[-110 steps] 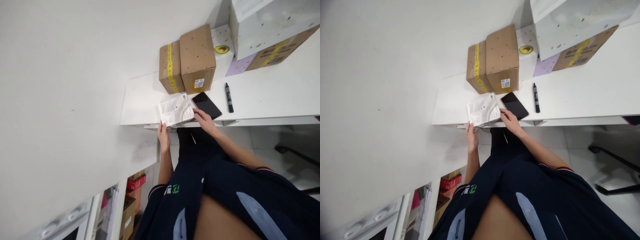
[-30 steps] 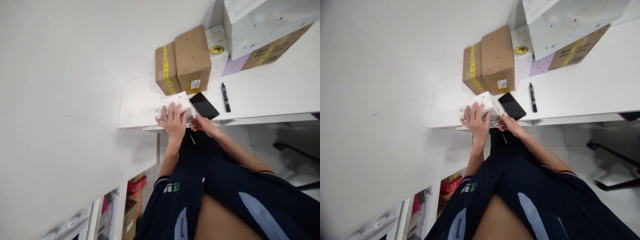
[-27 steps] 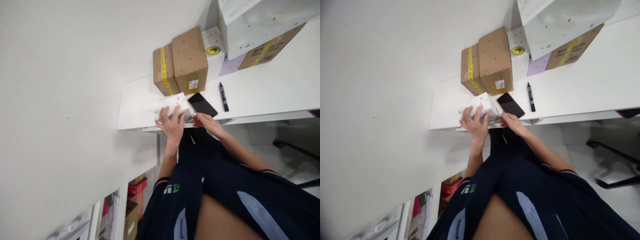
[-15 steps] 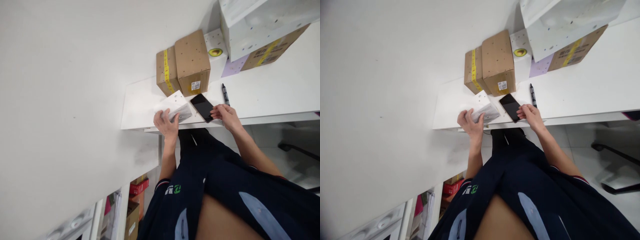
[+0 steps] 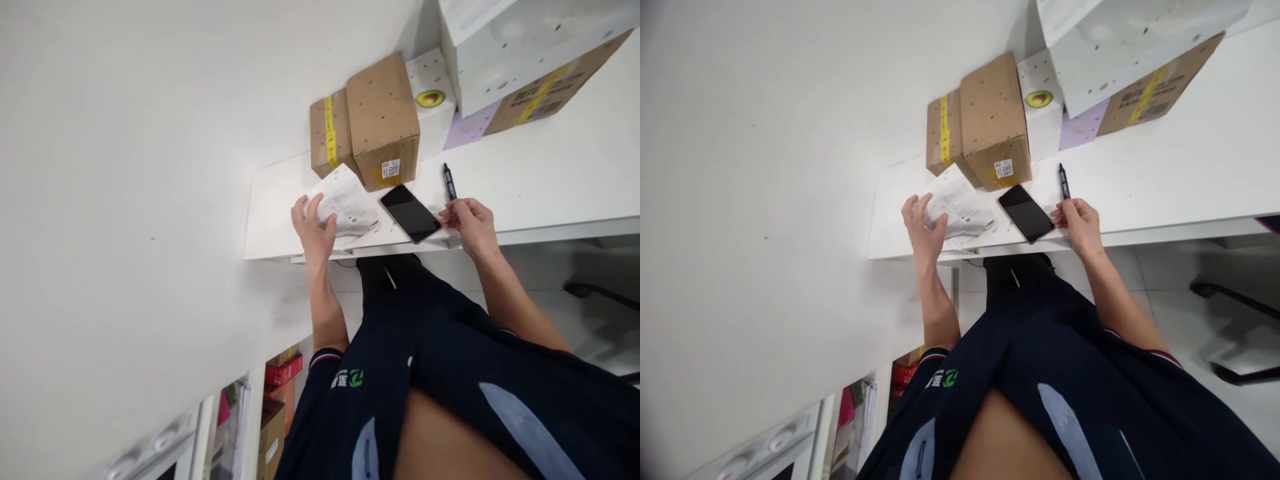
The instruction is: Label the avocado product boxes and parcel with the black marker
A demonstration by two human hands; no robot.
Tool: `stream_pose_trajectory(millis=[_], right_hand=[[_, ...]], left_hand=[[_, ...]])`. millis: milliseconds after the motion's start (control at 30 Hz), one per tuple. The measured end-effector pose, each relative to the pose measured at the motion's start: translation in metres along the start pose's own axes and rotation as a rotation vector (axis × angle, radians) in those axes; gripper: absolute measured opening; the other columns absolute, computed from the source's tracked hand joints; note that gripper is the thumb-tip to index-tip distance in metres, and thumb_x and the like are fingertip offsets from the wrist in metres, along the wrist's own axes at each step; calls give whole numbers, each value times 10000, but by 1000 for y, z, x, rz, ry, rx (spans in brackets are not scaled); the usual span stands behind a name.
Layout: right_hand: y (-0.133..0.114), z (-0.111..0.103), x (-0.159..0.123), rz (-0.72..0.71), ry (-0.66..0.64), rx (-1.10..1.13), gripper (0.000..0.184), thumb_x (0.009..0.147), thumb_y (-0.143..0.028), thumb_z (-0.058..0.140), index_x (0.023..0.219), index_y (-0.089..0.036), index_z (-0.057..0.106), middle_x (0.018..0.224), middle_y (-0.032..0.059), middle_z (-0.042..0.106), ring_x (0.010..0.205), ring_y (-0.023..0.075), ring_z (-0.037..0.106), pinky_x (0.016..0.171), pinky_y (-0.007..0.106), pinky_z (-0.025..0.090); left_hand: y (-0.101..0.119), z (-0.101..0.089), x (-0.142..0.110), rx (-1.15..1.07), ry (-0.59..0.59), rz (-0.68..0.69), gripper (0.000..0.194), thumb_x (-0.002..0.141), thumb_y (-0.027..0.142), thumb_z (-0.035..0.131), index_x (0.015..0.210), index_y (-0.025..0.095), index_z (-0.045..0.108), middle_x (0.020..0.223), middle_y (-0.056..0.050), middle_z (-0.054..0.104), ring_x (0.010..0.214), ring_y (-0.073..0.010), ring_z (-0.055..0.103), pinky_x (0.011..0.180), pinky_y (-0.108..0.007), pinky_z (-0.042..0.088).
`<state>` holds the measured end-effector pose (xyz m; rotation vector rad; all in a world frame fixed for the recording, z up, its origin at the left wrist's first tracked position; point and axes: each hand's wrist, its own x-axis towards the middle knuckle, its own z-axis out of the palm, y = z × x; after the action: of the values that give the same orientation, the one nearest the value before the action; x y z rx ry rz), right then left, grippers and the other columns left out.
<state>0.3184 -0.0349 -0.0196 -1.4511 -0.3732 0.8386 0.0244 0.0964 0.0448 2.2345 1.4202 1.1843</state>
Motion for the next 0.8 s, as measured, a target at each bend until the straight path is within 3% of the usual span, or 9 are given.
stream_pose_trajectory(millis=[267, 367, 467, 533, 600, 700, 800], right_hand=[[4, 2, 5, -41, -10, -18, 316, 858, -515, 690, 755, -220, 643, 681, 9, 695, 542, 118, 616, 525, 253, 539], [3, -4, 6, -30, 0, -18, 337, 858, -532, 687, 749, -219, 624, 686, 11, 684, 536, 119, 609, 510, 251, 530], [2, -9, 7, -14, 7, -37, 310, 852, -508, 686, 755, -220, 624, 677, 7, 669, 515, 114, 574, 451, 230, 459], [1, -12, 8, -67, 30, -114, 269, 862, -472, 664, 757, -227, 626, 661, -1, 651, 503, 113, 531, 449, 236, 425], [-1, -15, 11, -184, 83, -276, 216, 877, -421, 629, 772, -232, 629, 676, -4, 642, 539, 129, 526, 540, 281, 481], [-2, -17, 20, -369, 130, -614, 143, 869, -352, 615, 890, -223, 673, 862, 42, 677, 679, 172, 588, 816, 422, 557], [1, -14, 35, -409, 54, -857, 343, 794, -360, 718, 1102, -211, 696, 1093, 122, 646, 880, 253, 640, 937, 509, 532]], left_hand=[[-37, 1, 34, -231, -150, -71, 519, 757, 449, 819, 1220, 269, 670, 1356, -82, 550, 1389, -285, 476, 1228, -491, 358], [-41, 4, 31, -380, -183, -229, 526, 734, 381, 823, 1224, 257, 677, 1335, -81, 604, 1342, -296, 536, 1189, -491, 406], [-46, 12, 17, -552, -257, -492, 520, 727, 312, 792, 1230, 227, 690, 1261, -97, 677, 1246, -314, 620, 1106, -501, 490], [-48, 18, 7, -573, -272, -606, 504, 743, 291, 774, 1236, 219, 694, 1263, -104, 693, 1234, -313, 637, 1101, -502, 497], [-49, 23, -2, -488, -230, -596, 487, 779, 294, 763, 1257, 235, 689, 1365, -111, 652, 1331, -310, 582, 1171, -507, 431], [-42, 26, -13, -224, -107, -476, 429, 828, 343, 748, 1246, 255, 702, 1490, -124, 551, 1471, -337, 434, 1251, -561, 285], [-20, 30, -30, -43, -33, -306, 300, 869, 372, 711, 1121, 212, 747, 1386, -163, 589, 1403, -355, 484, 1241, -575, 284]])
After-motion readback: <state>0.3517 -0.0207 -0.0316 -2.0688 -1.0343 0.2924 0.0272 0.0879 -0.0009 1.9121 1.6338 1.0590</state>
